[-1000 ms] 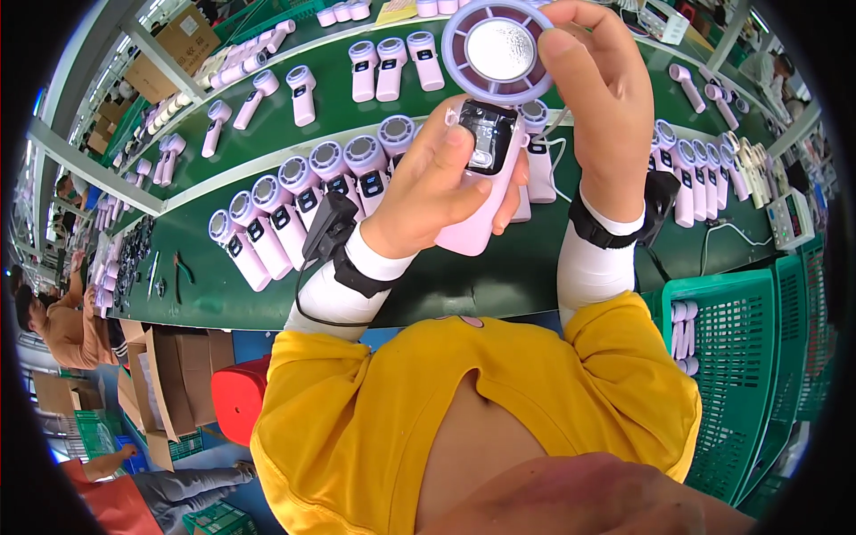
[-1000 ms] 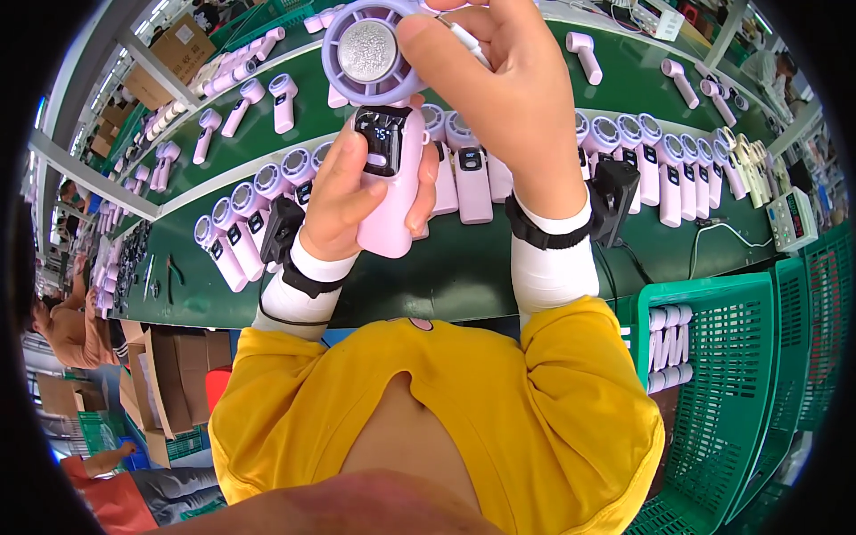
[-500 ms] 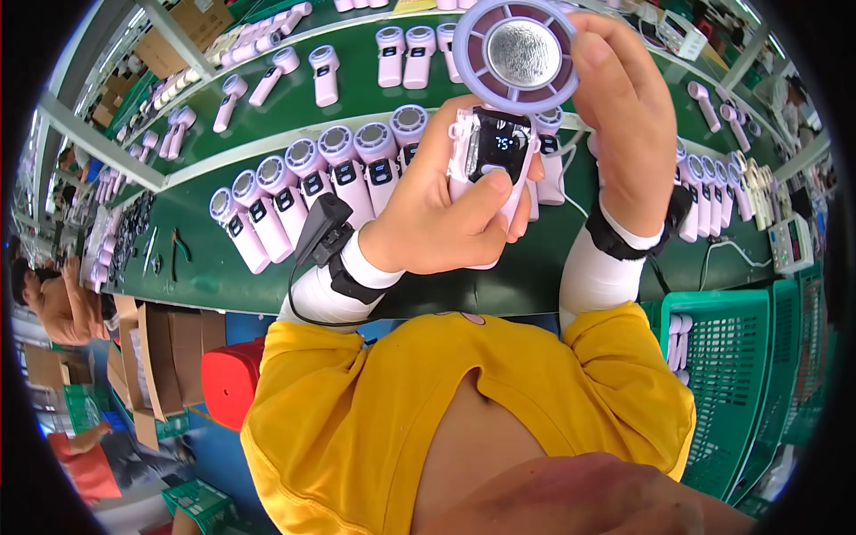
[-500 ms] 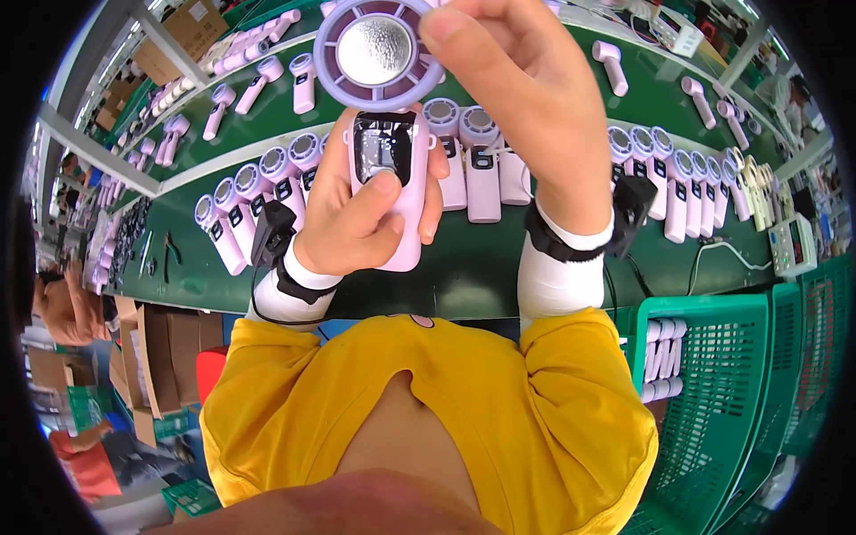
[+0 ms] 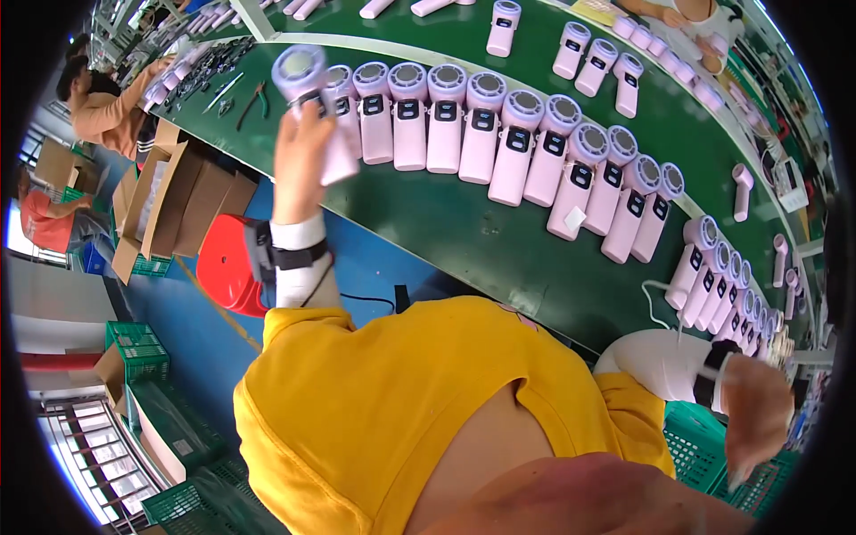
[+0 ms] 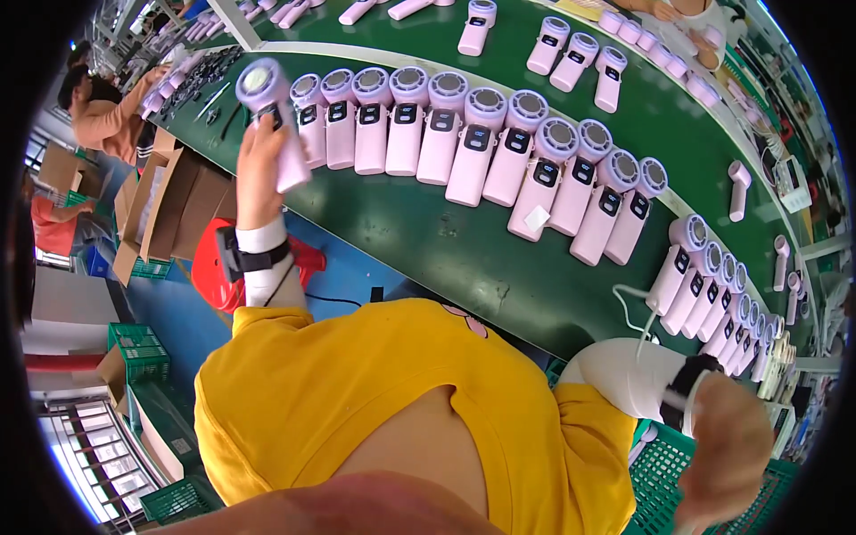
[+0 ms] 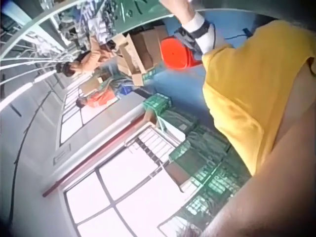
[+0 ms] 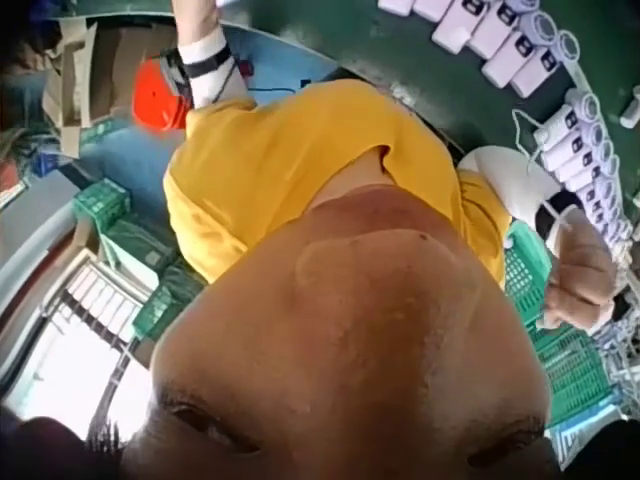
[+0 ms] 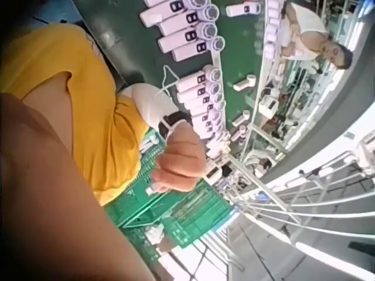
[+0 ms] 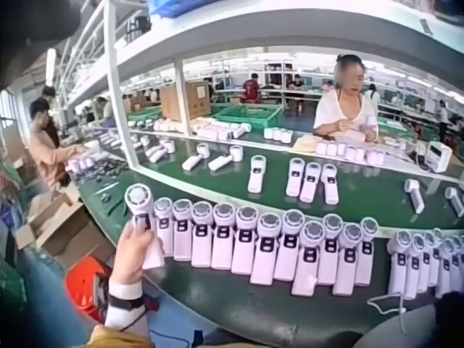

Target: Inspecting and testing the functionality of handheld electric fans on a production line.

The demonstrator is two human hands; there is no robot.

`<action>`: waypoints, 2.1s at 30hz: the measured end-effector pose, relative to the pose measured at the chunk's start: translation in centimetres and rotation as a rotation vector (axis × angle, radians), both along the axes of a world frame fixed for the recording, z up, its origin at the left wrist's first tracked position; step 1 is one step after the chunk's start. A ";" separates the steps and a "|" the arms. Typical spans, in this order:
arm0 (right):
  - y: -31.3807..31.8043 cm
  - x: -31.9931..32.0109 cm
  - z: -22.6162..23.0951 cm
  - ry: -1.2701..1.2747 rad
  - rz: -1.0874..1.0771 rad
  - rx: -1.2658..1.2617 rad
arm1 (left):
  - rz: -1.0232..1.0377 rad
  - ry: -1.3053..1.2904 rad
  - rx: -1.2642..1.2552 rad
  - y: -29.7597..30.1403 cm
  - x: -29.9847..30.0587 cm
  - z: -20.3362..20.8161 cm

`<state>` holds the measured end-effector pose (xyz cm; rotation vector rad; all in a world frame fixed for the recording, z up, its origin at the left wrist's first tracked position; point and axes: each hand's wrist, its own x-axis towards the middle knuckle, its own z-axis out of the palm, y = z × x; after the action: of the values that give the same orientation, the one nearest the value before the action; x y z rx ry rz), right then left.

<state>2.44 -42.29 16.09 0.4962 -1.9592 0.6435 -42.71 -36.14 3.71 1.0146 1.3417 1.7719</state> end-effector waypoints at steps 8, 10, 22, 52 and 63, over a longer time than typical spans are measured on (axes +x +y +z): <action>-2.7 -1.8 1.4 -0.124 0.440 0.245 | 0.173 0.654 -0.374 2.9 -12.6 -7.5; -3.8 -1.4 1.4 -0.144 0.347 0.242 | 0.183 0.758 -0.394 4.4 -11.3 -6.7; -4.3 0.1 2.1 -0.207 0.141 0.276 | 0.417 1.595 -0.278 7.5 -7.3 -7.2; 0.2 -8.5 4.1 -0.171 0.106 0.188 | 0.252 1.379 -0.246 8.1 -7.3 -6.9; -1.3 -5.7 5.0 0.268 0.184 -0.232 | 0.548 1.274 -0.021 6.5 -4.4 -2.9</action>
<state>-3.26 -43.55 21.10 0.5899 -1.5763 0.8626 -47.07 -29.67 0.84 2.0630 2.5588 1.3709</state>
